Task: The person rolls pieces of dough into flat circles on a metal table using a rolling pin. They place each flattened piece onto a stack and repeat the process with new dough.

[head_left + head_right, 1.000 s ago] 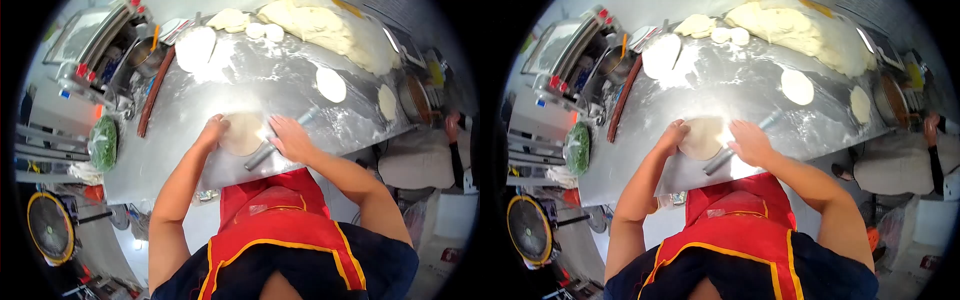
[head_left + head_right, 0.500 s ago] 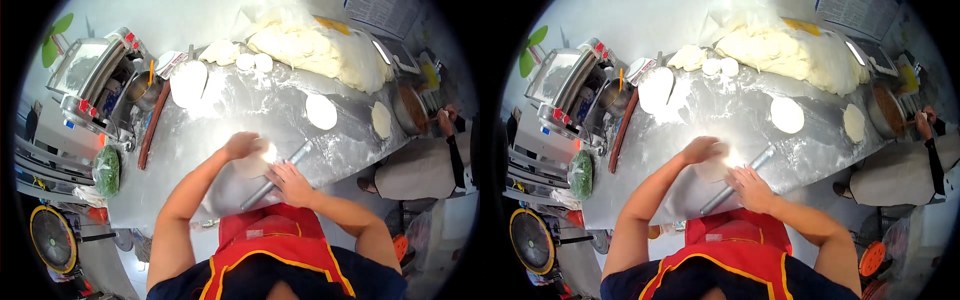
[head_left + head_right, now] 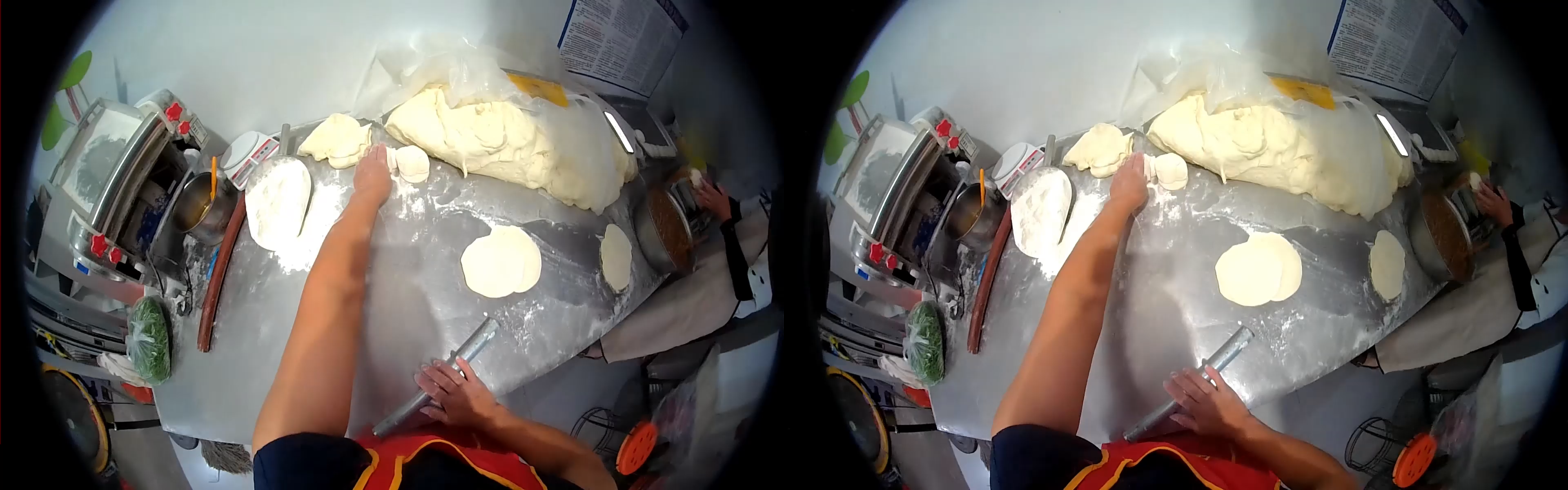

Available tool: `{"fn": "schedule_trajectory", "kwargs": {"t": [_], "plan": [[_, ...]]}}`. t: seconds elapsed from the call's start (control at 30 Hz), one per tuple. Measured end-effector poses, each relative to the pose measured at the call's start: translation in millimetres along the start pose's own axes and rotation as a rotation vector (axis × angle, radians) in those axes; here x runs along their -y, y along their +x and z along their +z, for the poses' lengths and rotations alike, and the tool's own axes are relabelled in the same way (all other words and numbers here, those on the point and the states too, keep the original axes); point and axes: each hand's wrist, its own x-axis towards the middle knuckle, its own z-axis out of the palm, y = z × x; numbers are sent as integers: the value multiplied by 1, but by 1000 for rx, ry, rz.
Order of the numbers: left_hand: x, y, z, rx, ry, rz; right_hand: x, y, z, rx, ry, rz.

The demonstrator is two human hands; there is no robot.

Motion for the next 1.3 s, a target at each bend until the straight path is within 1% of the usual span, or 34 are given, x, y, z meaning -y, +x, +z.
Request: {"fn": "schedule_trajectory", "kwargs": {"t": [0.07,0.17,0.27,0.37,0.4,0.43,0.5,0.53,0.57,0.6,0.67,0.73,0.83,0.87,0.97,1.03,1.07,1.2,1.3], "plan": [[0,2,-17,123,-89,-83,3,3,-7,64,10,14],[-9,-5,-50,247,233,-65,5,4,-13,61,66,44],[7,-19,-57,146,62,-286,7,5,-17,89,98,69],[27,-40,-61,71,58,-269,5,1,-7,6,128,60],[28,-51,-69,21,37,-118,6,-1,-2,-55,118,55],[29,-61,-68,47,-28,-70,7,-2,0,-67,112,53],[34,-85,-47,94,-162,27,8,-2,-5,-91,94,48],[34,-102,-34,-3,-175,35,10,-1,-11,-100,88,40],[22,-122,-56,22,-154,175,11,-1,-11,-120,82,37],[18,-143,-64,-4,-180,260,10,-2,-9,-138,77,34],[7,-192,-94,40,-222,340,11,-5,-7,-144,43,18],[-10,-242,-139,156,-216,312,11,-5,-8,-146,76,19],[-28,-281,-186,260,-108,196,13,-4,-11,-137,99,27],[-39,-274,-200,431,-23,27,14,-4,-12,-144,89,25],[-32,-268,-176,291,-80,178,13,-4,-12,-144,94,27],[-28,-277,-150,301,0,205,11,-5,-9,-135,102,27],[-31,-280,-146,310,39,225,11,-5,-6,-164,69,18],[-38,-271,-150,471,161,155,9,-3,-2,-164,78,19],[-43,-262,-140,464,210,115,10,-3,-6,-164,95,20]]}}
